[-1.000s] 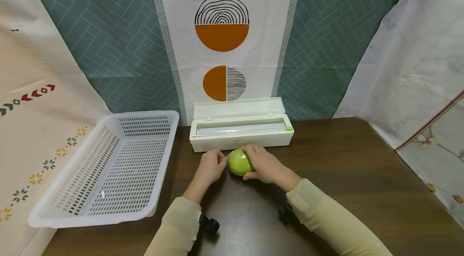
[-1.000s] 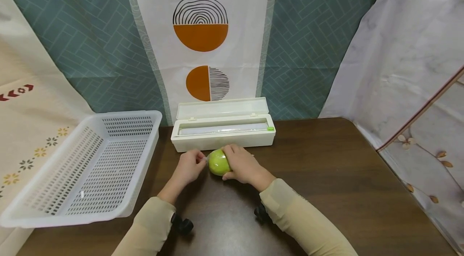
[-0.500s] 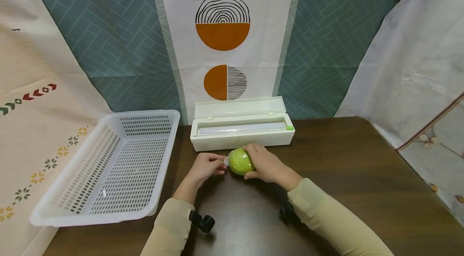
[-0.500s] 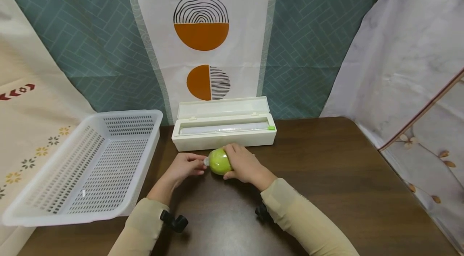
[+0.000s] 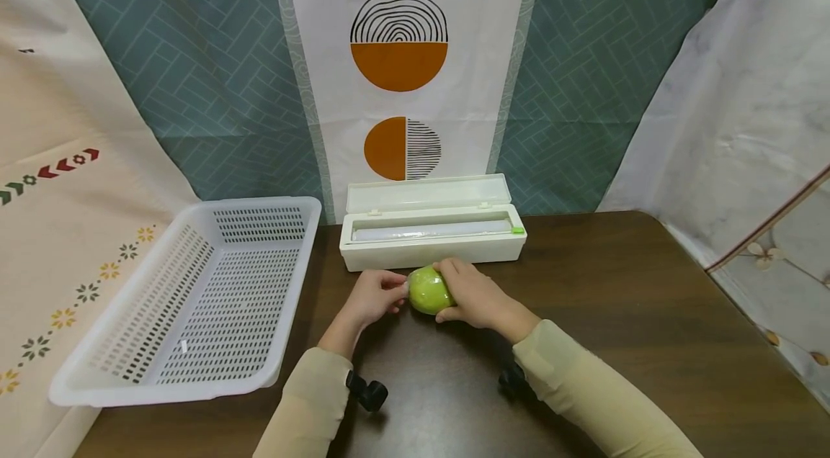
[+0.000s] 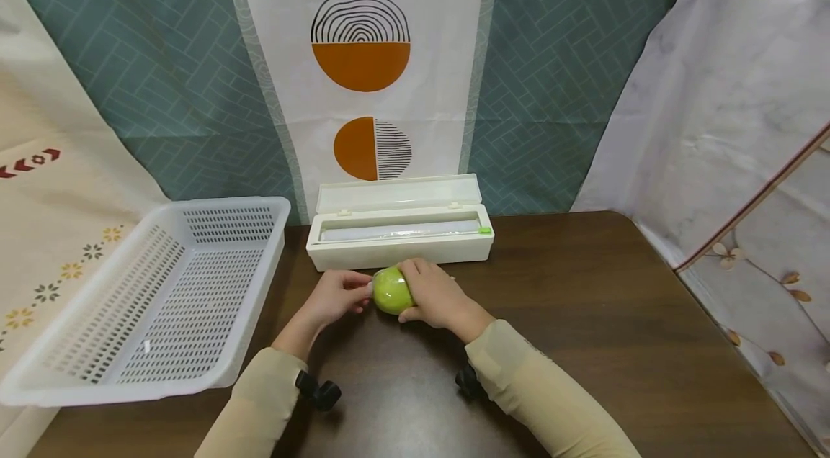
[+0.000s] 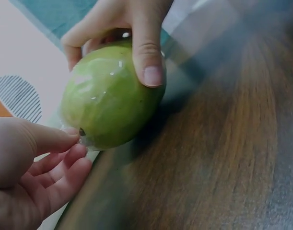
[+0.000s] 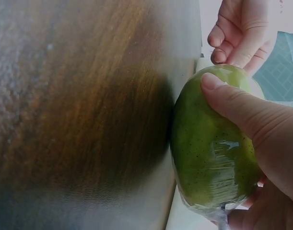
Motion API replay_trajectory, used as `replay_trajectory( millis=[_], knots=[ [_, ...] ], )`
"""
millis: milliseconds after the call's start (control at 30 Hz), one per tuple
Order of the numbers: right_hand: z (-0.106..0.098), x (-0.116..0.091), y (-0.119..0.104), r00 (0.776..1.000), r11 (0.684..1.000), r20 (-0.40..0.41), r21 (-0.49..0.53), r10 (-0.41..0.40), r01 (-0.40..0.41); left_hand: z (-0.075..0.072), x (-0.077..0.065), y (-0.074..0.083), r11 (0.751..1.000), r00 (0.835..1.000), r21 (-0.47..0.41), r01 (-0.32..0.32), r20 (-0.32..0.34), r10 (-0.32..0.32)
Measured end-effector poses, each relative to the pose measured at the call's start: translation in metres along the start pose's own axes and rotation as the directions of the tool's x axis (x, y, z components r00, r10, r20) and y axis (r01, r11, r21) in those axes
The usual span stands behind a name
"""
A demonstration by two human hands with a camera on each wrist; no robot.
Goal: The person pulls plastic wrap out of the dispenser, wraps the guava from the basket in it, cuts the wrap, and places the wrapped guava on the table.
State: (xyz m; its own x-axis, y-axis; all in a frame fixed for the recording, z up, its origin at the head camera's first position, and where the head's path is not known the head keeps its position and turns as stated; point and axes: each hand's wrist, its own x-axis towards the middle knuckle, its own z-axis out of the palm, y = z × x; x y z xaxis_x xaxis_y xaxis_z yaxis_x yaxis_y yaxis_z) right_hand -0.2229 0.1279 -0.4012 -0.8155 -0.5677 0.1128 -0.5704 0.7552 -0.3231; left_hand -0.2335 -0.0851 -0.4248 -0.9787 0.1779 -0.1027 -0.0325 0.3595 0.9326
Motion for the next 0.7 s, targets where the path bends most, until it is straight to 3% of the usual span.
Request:
replay_trajectory(
  millis=[200, 400, 500, 567, 700],
  knots=[
    [-0.002, 0.0, -0.001, 1.0, 1.0, -0.004, -0.004, -0.006, 0.005, 0.002, -0.001, 0.003, 0.994, 0.998, 0.096, -0.046, -0.045, 0.051],
    [0.0, 0.0, -0.001, 1.0, 1.0, -0.008, 0.0, -0.007, 0.007, 0.003, 0.002, -0.004, 1.0, 0.998, -0.013, -0.024, -0.059, 0.023],
    [0.001, 0.0, 0.0, 1.0, 1.0, -0.009, -0.002, -0.007, 0.007, 0.005, 0.001, -0.003, 1.0, 0.997, -0.015, -0.01, -0.074, 0.009],
    [0.001, 0.0, 0.0, 1.0, 1.0, -0.004, 0.004, -0.005, 0.005, 0.007, 0.001, -0.001, 0.999, 0.995, 0.031, -0.02, -0.093, 0.023],
    [-0.001, 0.0, 0.0, 1.0, 1.0, 0.005, 0.022, 0.01, -0.01, 0.011, -0.001, 0.003, 0.978, 0.986, 0.186, -0.091, -0.124, 0.115]
  ],
)
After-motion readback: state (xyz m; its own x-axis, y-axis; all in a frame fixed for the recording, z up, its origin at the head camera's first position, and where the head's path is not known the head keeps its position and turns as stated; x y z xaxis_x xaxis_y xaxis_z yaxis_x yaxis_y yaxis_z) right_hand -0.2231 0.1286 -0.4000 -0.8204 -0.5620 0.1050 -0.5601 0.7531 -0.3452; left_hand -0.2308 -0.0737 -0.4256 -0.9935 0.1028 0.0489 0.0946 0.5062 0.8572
